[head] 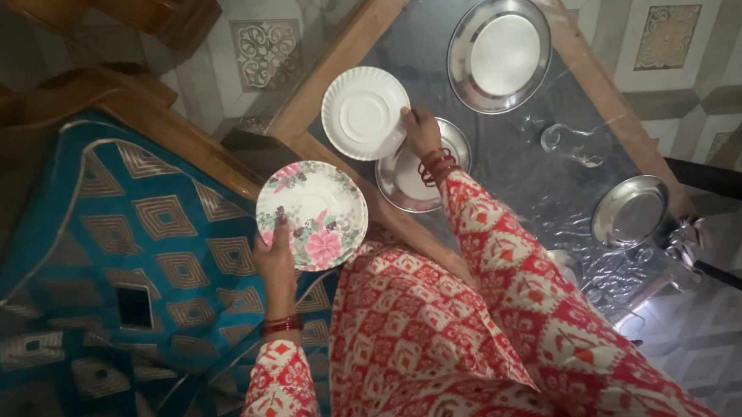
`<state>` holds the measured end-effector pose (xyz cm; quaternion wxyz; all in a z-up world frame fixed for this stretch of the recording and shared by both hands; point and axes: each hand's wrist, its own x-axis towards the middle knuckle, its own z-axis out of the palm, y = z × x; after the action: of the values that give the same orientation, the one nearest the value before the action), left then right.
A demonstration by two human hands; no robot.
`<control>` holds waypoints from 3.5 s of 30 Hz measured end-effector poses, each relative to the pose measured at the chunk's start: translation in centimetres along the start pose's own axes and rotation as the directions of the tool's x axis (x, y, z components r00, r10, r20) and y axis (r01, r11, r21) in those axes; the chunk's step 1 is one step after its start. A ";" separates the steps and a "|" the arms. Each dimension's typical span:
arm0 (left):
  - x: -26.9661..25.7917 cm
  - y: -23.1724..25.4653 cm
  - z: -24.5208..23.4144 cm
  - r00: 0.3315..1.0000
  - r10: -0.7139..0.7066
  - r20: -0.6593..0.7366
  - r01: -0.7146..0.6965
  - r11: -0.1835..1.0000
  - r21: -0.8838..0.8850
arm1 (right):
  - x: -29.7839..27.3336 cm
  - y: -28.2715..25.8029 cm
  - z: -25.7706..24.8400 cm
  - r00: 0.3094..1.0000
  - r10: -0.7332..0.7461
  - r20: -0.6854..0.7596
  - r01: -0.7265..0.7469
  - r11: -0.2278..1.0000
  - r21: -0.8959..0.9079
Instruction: Arrange plates, cutlery, and glassware from a storage box onto a dining table.
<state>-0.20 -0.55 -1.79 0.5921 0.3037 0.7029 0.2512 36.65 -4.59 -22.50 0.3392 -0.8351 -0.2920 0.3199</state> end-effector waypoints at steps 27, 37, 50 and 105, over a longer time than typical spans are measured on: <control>-1.6 1.8 7.0 0.966 0.206 0.156 -0.232 0.956 0.180 | -19.8 -23.0 -14.8 0.543 -0.715 0.440 0.803 0.595 -0.025; -0.3 -1.7 8.8 0.965 0.111 0.237 -0.151 0.976 0.157 | -21.7 -20.1 -19.1 0.327 -0.742 0.585 0.936 0.340 -0.092; -2.3 2.7 12.0 0.915 0.180 0.360 -0.295 0.909 0.295 | -21.1 -20.7 -24.2 0.349 -0.750 0.562 0.937 0.293 -0.191; 1.8 3.8 12.0 0.946 0.155 0.285 -0.226 0.945 0.237 | 11.6 -3.9 -13.1 0.902 0.431 0.033 -0.081 0.094 0.992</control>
<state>11.87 3.29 -2.41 0.6061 0.4783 0.6128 0.1685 52.41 0.95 -16.06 0.7721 -0.4815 0.1881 0.3697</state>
